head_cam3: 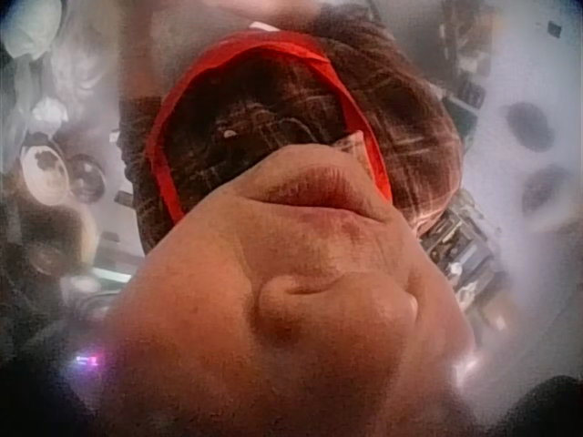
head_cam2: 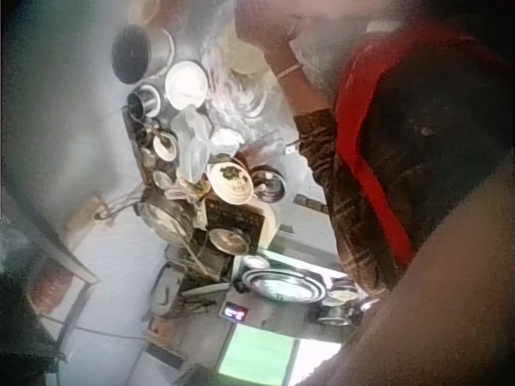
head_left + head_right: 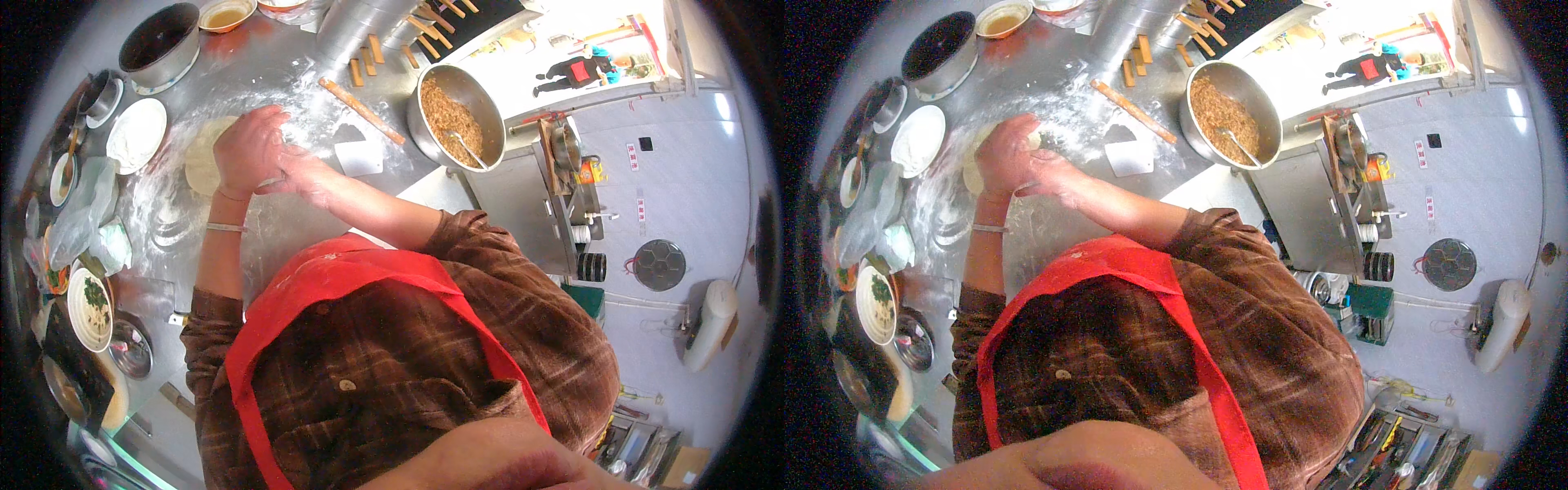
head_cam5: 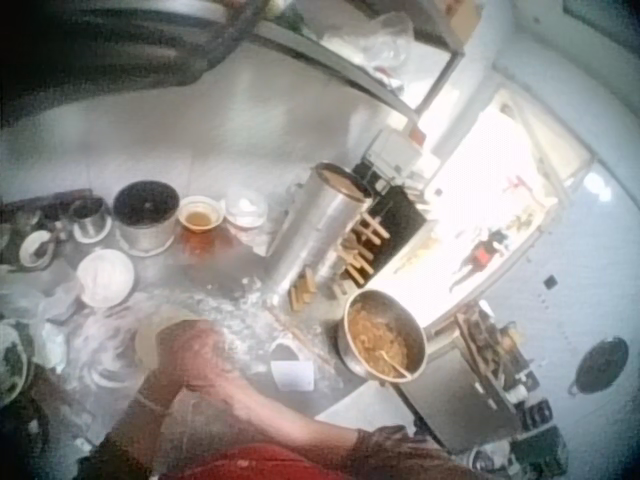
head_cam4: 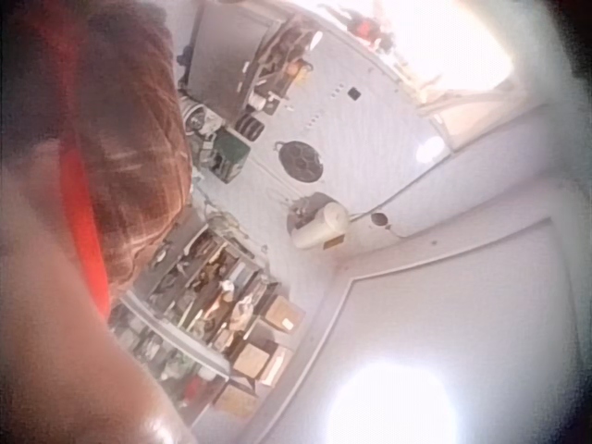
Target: The person kneads and rolls a piece of dough on a floured metal countertop. They briefly walk to a buffet area to pick up a plate of food and return to continue kneading the dough into a long rope shape.
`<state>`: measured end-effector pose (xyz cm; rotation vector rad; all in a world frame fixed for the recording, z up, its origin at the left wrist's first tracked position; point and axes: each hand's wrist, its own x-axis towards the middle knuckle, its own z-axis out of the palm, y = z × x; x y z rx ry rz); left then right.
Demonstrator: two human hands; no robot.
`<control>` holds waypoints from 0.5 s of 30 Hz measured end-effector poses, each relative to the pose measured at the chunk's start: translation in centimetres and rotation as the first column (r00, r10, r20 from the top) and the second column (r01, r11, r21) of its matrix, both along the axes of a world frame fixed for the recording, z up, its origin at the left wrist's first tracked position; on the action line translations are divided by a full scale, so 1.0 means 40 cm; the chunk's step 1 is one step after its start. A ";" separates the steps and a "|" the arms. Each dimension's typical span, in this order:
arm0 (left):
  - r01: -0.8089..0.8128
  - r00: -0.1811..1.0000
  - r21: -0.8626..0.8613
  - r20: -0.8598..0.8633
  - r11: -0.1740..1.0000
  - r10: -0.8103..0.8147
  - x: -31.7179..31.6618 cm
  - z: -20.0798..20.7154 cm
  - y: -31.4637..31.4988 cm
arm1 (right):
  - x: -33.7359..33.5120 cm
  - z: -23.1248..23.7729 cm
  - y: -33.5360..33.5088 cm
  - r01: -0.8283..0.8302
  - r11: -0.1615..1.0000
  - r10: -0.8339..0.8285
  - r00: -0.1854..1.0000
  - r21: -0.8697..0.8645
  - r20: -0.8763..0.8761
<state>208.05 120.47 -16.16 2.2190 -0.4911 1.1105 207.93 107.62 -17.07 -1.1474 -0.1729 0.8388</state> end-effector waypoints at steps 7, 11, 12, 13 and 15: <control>-0.074 0.993 -0.033 0.086 0.997 0.077 -0.005 0.018 0.015 | -0.018 0.046 0.020 0.084 0.993 -0.065 0.977 0.085 -0.205; -0.066 0.998 -0.229 -0.019 0.971 0.063 -0.034 -0.004 -0.061 | -0.012 0.024 0.026 0.106 0.979 -0.060 0.966 0.173 -0.253; -0.091 0.995 -0.275 -0.065 0.957 0.076 -0.044 0.000 -0.076 | -0.013 0.022 0.026 0.106 0.974 -0.048 0.961 0.202 -0.272; -0.074 0.996 -0.330 -0.069 0.941 0.054 -0.054 0.012 -0.088 | -0.012 0.022 0.027 0.105 0.966 -0.033 0.957 0.236 -0.289; -0.014 0.984 -0.646 -0.145 0.763 -0.104 -0.062 0.031 -0.115 | -0.010 0.004 0.035 0.118 0.933 0.006 0.939 0.339 -0.345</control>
